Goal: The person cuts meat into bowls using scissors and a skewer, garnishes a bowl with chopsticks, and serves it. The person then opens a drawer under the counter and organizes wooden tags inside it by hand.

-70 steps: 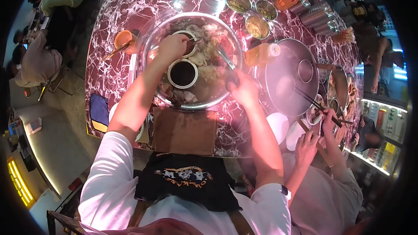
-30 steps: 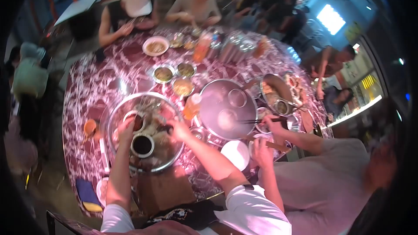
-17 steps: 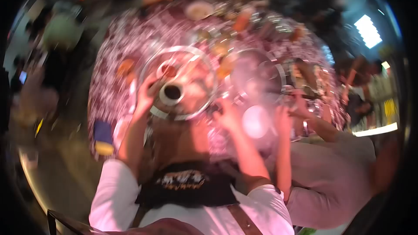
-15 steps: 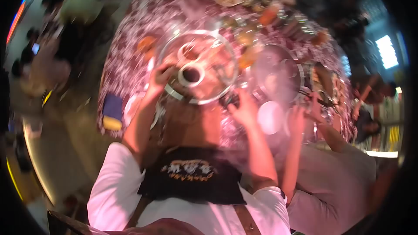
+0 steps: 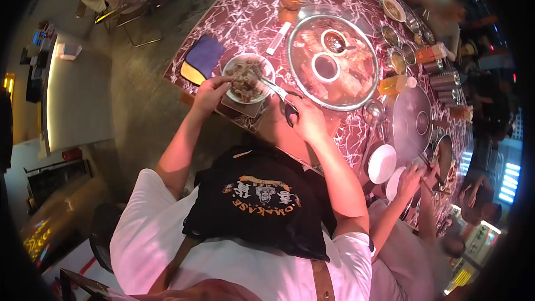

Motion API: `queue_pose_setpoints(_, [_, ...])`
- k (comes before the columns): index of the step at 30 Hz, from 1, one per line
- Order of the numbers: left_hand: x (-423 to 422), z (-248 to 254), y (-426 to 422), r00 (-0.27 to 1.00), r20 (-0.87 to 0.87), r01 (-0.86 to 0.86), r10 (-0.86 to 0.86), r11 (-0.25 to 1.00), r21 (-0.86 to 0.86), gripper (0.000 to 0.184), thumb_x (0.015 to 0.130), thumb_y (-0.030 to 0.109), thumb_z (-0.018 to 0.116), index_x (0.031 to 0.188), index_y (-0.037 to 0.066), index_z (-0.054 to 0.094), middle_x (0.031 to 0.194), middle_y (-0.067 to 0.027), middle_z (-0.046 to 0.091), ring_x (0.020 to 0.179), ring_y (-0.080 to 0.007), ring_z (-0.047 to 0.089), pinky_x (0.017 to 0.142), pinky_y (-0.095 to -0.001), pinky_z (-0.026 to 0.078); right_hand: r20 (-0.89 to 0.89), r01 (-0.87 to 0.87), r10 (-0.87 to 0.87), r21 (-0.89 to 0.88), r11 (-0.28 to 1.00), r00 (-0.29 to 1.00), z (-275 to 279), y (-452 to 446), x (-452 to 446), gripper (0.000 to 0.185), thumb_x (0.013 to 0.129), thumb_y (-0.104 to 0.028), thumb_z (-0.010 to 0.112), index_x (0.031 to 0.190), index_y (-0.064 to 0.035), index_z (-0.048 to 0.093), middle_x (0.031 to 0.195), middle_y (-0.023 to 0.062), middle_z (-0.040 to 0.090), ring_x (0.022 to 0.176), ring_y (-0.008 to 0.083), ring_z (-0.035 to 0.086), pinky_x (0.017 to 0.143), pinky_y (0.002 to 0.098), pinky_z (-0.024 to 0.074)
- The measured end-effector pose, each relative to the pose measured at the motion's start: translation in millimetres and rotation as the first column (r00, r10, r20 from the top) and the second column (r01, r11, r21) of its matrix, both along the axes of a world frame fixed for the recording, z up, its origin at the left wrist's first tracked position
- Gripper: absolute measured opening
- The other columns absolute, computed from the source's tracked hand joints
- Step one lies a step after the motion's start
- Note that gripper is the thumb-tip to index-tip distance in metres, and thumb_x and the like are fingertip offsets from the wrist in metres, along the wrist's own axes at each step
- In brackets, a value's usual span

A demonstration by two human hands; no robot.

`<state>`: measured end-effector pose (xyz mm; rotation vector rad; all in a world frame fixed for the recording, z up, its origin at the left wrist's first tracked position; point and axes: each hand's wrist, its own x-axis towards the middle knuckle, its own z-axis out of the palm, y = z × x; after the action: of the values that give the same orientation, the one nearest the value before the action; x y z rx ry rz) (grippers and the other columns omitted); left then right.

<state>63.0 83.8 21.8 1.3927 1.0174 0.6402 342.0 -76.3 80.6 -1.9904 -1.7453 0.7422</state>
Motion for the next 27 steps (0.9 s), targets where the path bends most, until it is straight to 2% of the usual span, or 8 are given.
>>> queue_pose_setpoints(1, [-5.8, -5.7, -4.1, 0.999, -0.002, -0.034, 0.034, 0.999, 0.019, 0.027, 0.093, 0.013, 0.066, 0.116, 0.0, 0.072, 0.084, 0.0007, 0.069, 0.073, -0.0052, 0.056, 0.066, -0.0233, 0.046, 0.009, 0.022, -0.022, -0.056, 0.998, 1.0, 6.6, -1.8, -5.8, 0.052, 0.079, 0.002, 0.067, 0.129, -0.0099, 0.06, 0.117, 0.0189, 0.067, 0.109, 0.0379, 0.064, 0.094, 0.0436, 0.0508])
queue_pose_setpoints(4, [-15.7, -24.8, -9.7, 0.994, 0.047, -0.102, 0.099, 0.993, 0.056, 0.026, 0.094, 0.012, 0.065, 0.115, 0.0, 0.072, 0.08, 0.0018, 0.066, 0.071, -0.0049, 0.054, 0.063, -0.0227, 0.043, 0.0, 0.021, -0.021, -0.093, 0.995, 1.0, 19.3, -14.1, -2.6, 0.053, 0.078, 0.002, 0.068, 0.129, -0.0105, 0.061, 0.116, 0.0188, 0.067, 0.107, 0.0374, 0.065, 0.092, 0.045, 0.051])
queue_pose_setpoints(9, [-19.0, -38.3, -11.6, 0.986, 0.103, -0.137, 0.129, 0.988, 0.076, 0.025, 0.094, 0.012, 0.065, 0.115, 0.001, 0.072, 0.079, 0.0022, 0.066, 0.07, -0.0047, 0.053, 0.061, -0.0232, 0.042, 0.226, 0.021, 0.034, -0.237, 0.971, 0.974, 57.9, -5.4, -8.8, 0.066, 0.072, -0.027, 0.076, 0.132, -0.0154, 0.051, 0.122, 0.022, 0.059, 0.119, 0.0408, 0.057, 0.098, 0.05, 0.0475])
queue_pose_setpoints(12, [-19.1, -35.6, -12.1, 0.99, 0.091, -0.119, 0.112, 0.99, 0.076, 0.025, 0.094, 0.012, 0.065, 0.115, 0.001, 0.072, 0.08, 0.0017, 0.066, 0.07, -0.0043, 0.053, 0.061, -0.023, 0.042, 0.319, -0.035, 0.096, -0.191, 0.981, 0.943, 64.1, 22.7, -26.4, 0.066, 0.073, -0.029, 0.076, 0.132, -0.0141, 0.05, 0.12, 0.0222, 0.06, 0.118, 0.0402, 0.058, 0.097, 0.0492, 0.048])
queue_pose_setpoints(16, [-14.5, -20.0, -13.5, 0.99, 0.098, -0.098, 0.1, 0.995, -0.019, 0.026, 0.093, 0.012, 0.066, 0.116, 0.0, 0.072, 0.081, 0.0011, 0.067, 0.07, -0.0044, 0.053, 0.061, -0.0228, 0.042, 0.23, -0.028, 0.093, -0.27, 0.962, 0.969, 40.7, 40.9, -28.5, 0.068, 0.074, -0.033, 0.075, 0.134, -0.0142, 0.05, 0.119, 0.0228, 0.06, 0.114, 0.0401, 0.06, 0.095, 0.0492, 0.0483])
queue_pose_setpoints(21, [-12.6, -10.0, -12.9, 0.988, 0.126, -0.08, 0.089, 0.994, -0.078, 0.026, 0.094, 0.011, 0.066, 0.117, 0.001, 0.072, 0.082, 0.0019, 0.067, 0.068, -0.0036, 0.052, 0.059, -0.0221, 0.041, 0.011, -0.02, 0.021, -0.08, 0.997, 1.0, -4.4, 23.4, -23.1, 0.054, 0.079, -0.005, 0.071, 0.13, -0.0137, 0.056, 0.116, 0.0186, 0.065, 0.11, 0.0374, 0.064, 0.095, 0.0435, 0.0508])
queue_pose_setpoints(24, [-11.5, -9.2, -8.5, 0.989, 0.123, -0.068, 0.078, 0.994, -0.084, 0.026, 0.094, 0.01, 0.065, 0.117, 0.001, 0.072, 0.081, 0.0026, 0.066, 0.066, -0.0028, 0.05, 0.058, -0.0216, 0.04, -0.021, 0.01, -0.011, -0.05, 0.999, 1.0, -12.4, -1.3, -12.0, 0.052, 0.079, -0.003, 0.07, 0.128, -0.0138, 0.058, 0.117, 0.0186, 0.065, 0.111, 0.0373, 0.063, 0.096, 0.0434, 0.0507])
queue_pose_setpoints(27, [-9.8, -13.4, -3.0, 0.99, 0.127, -0.055, 0.066, 0.995, -0.087, 0.026, 0.095, 0.01, 0.065, 0.118, 0.002, 0.071, 0.08, 0.0034, 0.065, 0.064, -0.0027, 0.049, 0.057, -0.0212, 0.038, 0.054, 0.066, -0.061, -0.09, 0.994, 0.997, 3.2, -5.6, -15.2, 0.058, 0.077, -0.015, 0.073, 0.131, -0.0138, 0.053, 0.122, 0.0168, 0.064, 0.116, 0.0365, 0.061, 0.097, 0.0441, 0.0506])
